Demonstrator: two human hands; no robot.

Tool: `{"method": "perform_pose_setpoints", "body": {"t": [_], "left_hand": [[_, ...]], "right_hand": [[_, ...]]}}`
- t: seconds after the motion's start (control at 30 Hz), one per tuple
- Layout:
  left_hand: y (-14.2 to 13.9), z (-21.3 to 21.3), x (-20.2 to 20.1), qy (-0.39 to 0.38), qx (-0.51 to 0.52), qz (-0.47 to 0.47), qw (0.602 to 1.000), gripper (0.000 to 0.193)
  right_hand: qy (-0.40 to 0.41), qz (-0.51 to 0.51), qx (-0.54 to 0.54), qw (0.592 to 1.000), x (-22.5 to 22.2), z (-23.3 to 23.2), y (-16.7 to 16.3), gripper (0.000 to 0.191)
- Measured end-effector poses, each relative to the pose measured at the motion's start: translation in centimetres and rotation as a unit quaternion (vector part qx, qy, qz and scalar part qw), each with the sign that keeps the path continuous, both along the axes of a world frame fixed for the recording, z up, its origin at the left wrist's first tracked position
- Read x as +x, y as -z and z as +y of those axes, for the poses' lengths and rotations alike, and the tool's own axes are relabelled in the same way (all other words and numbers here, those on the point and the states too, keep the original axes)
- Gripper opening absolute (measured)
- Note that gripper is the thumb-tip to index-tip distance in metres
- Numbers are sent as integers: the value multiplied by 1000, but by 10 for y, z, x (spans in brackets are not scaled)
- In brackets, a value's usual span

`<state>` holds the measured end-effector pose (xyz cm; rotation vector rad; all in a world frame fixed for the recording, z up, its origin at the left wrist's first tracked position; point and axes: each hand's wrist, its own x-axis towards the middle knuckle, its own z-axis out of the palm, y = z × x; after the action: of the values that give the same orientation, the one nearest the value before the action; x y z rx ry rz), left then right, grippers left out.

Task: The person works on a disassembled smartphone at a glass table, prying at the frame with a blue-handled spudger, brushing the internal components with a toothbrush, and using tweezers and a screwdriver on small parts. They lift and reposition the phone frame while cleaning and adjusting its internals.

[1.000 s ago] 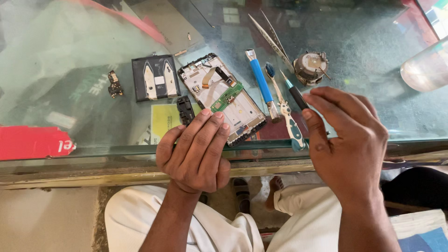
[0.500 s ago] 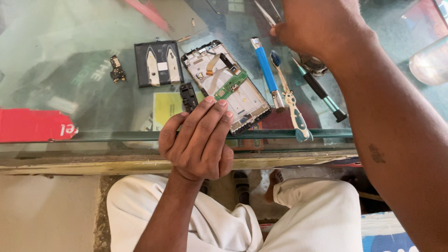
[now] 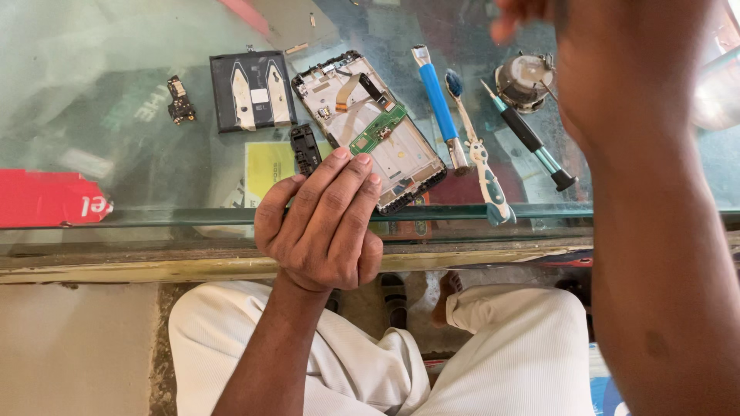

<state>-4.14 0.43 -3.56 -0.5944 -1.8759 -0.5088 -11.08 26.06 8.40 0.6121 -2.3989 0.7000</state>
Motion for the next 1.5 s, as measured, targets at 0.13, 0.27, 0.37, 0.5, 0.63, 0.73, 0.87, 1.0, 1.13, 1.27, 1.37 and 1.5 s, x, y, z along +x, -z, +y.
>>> {"method": "perform_pose_setpoints", "body": {"t": [0.13,0.27,0.37,0.5,0.63,0.73,0.87,1.0,1.13,1.27,1.37,1.5], "left_hand": [[2,-1,1,-1,-2,-9,1000,36],[4,-1,-2,0,-5,-1,1000,36],[3,-1,0,4,-8,-10,1000,36],[2,-1,2,3,-1,-15,1000,37],[2,0,1,-4,-3,-12,1000,37],[3,0,0,-2,-2,-9,1000,37],[4,0,1,-3,-4,-7,1000,39],[5,3,0,-18,-6,-4,1000,41],[4,3,-1,-49,-10,-3,999,42],[4,3,0,-50,-15,-12,999,45],[5,3,-1,-50,-14,-9,999,46],[7,3,0,-48,-15,-17,999,45]], "right_hand": [[-152,-188,-593,768,124,-28,13,29],[-115,-221,-644,723,183,-49,59,22],[-216,-365,-624,657,202,-41,71,47],[-327,-457,-575,594,205,-32,75,78],[-251,-454,-481,707,201,-40,76,91],[-217,-290,-514,778,195,-54,85,72],[-152,-111,-489,852,183,-63,93,47],[-125,-71,-493,858,163,-76,87,42],[-10,-65,-404,912,145,-91,72,40],[3,-92,-354,931,143,-87,67,33],[7,-106,-343,933,148,-83,76,38],[36,-85,-343,935,151,-87,94,35]]}}
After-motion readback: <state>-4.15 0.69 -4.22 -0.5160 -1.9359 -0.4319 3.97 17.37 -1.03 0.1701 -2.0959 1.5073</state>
